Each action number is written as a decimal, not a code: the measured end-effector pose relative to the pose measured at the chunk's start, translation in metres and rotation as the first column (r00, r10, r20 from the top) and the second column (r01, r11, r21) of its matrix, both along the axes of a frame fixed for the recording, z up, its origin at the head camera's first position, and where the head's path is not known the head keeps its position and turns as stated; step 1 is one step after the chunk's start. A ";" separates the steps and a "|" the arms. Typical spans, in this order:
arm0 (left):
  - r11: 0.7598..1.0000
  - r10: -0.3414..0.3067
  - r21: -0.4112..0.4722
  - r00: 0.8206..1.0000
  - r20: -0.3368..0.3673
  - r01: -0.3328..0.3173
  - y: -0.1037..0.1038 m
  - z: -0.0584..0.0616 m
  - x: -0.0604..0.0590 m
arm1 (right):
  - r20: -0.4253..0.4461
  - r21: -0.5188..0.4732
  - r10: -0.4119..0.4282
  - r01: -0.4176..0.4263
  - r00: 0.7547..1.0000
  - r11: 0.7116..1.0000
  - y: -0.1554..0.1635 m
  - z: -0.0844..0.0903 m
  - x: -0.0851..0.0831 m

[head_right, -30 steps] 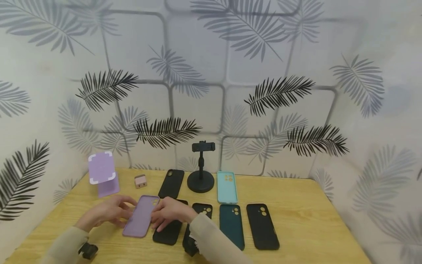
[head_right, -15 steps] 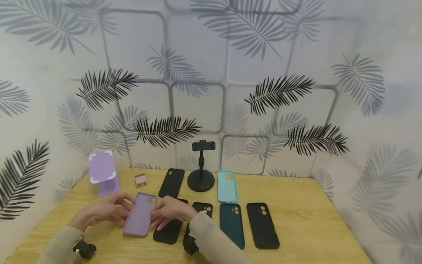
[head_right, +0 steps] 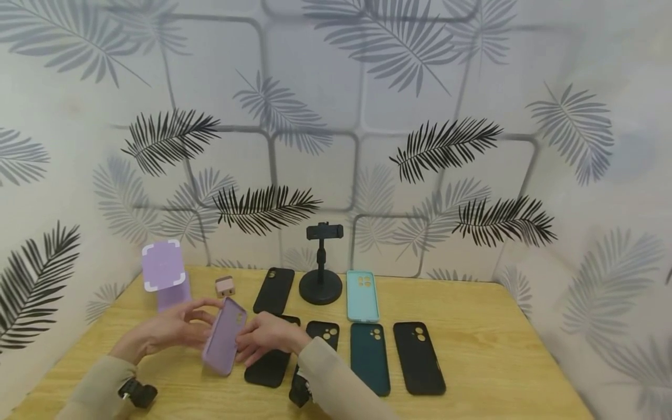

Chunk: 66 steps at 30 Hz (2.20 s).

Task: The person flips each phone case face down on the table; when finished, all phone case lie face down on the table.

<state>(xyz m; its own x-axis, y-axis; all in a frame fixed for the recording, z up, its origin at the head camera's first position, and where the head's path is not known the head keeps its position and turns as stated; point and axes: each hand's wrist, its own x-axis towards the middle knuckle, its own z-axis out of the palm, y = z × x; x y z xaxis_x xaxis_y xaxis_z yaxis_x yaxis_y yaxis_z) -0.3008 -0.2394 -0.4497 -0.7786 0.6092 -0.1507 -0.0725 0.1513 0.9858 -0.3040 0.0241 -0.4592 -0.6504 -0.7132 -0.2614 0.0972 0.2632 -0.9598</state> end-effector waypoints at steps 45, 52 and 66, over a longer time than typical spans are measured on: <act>0.966 0.160 -0.210 0.987 0.014 -0.154 0.034 -0.005 0.007 | -0.082 -0.070 -0.286 0.280 0.955 0.957 0.006 -0.011 0.016; 0.941 0.210 -0.271 0.978 -0.003 -0.203 0.030 -0.005 0.005 | -0.060 -0.037 -0.205 0.203 0.977 0.978 0.009 -0.010 0.014; 0.944 0.162 -0.287 0.986 -0.038 -0.166 0.015 -0.002 0.007 | -0.091 0.085 -0.108 0.116 0.990 0.990 0.002 -0.010 0.010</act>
<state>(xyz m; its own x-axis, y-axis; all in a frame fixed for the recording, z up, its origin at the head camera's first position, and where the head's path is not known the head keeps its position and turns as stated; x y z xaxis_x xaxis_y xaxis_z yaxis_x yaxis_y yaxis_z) -0.2933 -0.2246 -0.4516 -0.8674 0.4049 -0.2891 -0.1069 0.4157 0.9032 -0.2942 0.0258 -0.4692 -0.7478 -0.6106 -0.2609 0.0496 0.3405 -0.9389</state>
